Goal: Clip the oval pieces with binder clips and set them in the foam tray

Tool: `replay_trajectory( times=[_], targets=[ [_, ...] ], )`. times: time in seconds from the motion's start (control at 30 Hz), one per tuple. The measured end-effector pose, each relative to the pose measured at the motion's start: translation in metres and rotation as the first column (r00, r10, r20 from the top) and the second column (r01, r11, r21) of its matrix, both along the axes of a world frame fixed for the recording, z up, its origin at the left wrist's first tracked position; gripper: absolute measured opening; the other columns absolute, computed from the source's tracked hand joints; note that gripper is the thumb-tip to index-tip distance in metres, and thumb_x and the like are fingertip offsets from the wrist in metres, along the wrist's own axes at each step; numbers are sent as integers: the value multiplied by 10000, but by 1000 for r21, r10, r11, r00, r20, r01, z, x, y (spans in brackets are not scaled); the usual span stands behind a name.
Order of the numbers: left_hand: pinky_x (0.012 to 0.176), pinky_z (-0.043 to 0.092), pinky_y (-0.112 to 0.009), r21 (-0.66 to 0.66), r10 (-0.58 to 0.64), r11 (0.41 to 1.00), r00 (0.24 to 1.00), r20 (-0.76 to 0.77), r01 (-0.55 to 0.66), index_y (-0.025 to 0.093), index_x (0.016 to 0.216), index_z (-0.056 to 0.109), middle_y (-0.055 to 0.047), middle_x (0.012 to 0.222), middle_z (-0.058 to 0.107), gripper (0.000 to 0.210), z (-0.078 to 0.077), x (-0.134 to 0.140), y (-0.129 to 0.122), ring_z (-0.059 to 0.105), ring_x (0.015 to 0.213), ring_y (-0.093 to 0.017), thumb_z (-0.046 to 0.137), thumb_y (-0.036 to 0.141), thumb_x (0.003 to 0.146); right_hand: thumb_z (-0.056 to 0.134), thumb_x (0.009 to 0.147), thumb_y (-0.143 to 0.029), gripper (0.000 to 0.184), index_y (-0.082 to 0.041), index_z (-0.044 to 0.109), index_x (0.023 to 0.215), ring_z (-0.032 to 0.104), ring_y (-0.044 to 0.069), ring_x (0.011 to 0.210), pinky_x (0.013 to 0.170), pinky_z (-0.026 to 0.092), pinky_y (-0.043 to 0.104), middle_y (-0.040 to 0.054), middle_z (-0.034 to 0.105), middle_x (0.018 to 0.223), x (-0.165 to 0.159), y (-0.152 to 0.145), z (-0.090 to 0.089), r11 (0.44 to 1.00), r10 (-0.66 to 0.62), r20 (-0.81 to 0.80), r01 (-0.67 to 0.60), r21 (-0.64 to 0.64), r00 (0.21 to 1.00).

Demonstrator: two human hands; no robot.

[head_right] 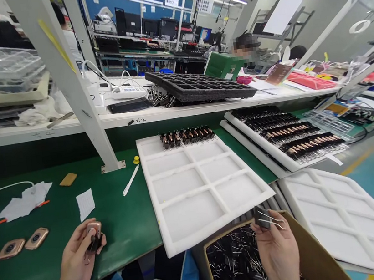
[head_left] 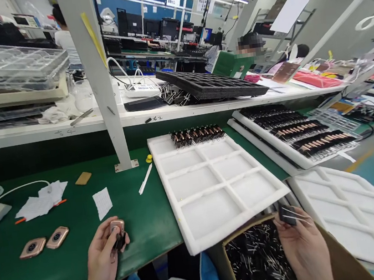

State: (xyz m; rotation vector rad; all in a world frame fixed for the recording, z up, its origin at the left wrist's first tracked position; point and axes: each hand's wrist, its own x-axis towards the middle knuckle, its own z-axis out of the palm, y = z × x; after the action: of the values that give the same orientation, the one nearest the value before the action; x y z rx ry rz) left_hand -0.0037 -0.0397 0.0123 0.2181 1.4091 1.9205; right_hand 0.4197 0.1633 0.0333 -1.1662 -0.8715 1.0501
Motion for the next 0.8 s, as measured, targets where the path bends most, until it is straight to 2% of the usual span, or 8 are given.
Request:
replay_trajectory(
  times=[0.1, 0.2, 0.3, 0.37, 0.5, 0.63, 0.8],
  targets=[
    [434, 435, -262, 14, 5, 1000, 1000, -5, -5, 205, 1055, 710, -39, 886, 694, 425, 0, 1, -1, 628, 565, -167, 882, 354, 696, 847, 690, -343, 320, -232, 641, 909, 607, 162, 697, 604, 513, 310, 24, 662, 871, -47, 6, 16, 985, 166, -86, -169, -36, 982],
    [434, 434, -260, 31, 10, 999, 1000, -11, -10, 207, 1053, 711, -38, 893, 694, 414, 0, 1, -1, 626, 564, -163, 881, 355, 705, 855, 638, -354, 308, -203, 677, 839, 637, 190, 733, 604, 524, 323, 60, 674, 871, -98, 7, 25, 929, 344, -165, -361, -85, 924],
    [431, 433, -261, 28, 15, 999, 1000, -12, -15, 205, 1060, 711, -46, 903, 701, 427, 1, 2, -1, 628, 565, -164, 884, 352, 699, 777, 702, -352, 184, -206, 672, 738, 599, 200, 677, 575, 502, 353, 64, 644, 779, -143, 4, 36, 816, 550, -236, -575, -48, 801],
    [429, 429, -257, 27, 15, 1000, 1000, -17, -15, 203, 1065, 710, -48, 909, 703, 435, 1, 2, -2, 630, 566, -163, 885, 351, 696, 707, 777, -366, 191, -221, 640, 674, 568, 196, 642, 582, 494, 367, 48, 600, 715, -167, 5, 47, 739, 642, -322, -674, 18, 695],
    [431, 430, -255, 32, 17, 999, 999, -36, -16, 202, 1072, 701, -43, 918, 701, 433, 0, 2, -2, 633, 568, -162, 878, 365, 712, 682, 853, -429, 227, -220, 690, 766, 583, 176, 648, 628, 499, 351, 38, 624, 785, -209, 17, 62, 602, 751, -401, -794, 89, 525],
    [434, 430, -254, 17, 18, 1000, 998, -65, -16, 196, 1079, 687, -43, 926, 704, 432, -3, 3, -2, 639, 573, -167, 864, 392, 737, 714, 805, -352, 183, -168, 711, 798, 632, 179, 698, 665, 502, 321, 54, 665, 838, -248, 34, 54, 461, 812, -428, -886, 53, 397],
    [438, 422, -246, -7, 15, 1000, 994, -108, -16, 176, 1078, 679, -56, 916, 718, 456, -7, 5, -1, 641, 566, -168, 867, 405, 732, 604, 859, -334, 208, -156, 651, 762, 629, 168, 700, 646, 481, 286, 111, 722, 884, -288, 36, 44, 225, 841, -508, -974, 15, 186]
  ],
)
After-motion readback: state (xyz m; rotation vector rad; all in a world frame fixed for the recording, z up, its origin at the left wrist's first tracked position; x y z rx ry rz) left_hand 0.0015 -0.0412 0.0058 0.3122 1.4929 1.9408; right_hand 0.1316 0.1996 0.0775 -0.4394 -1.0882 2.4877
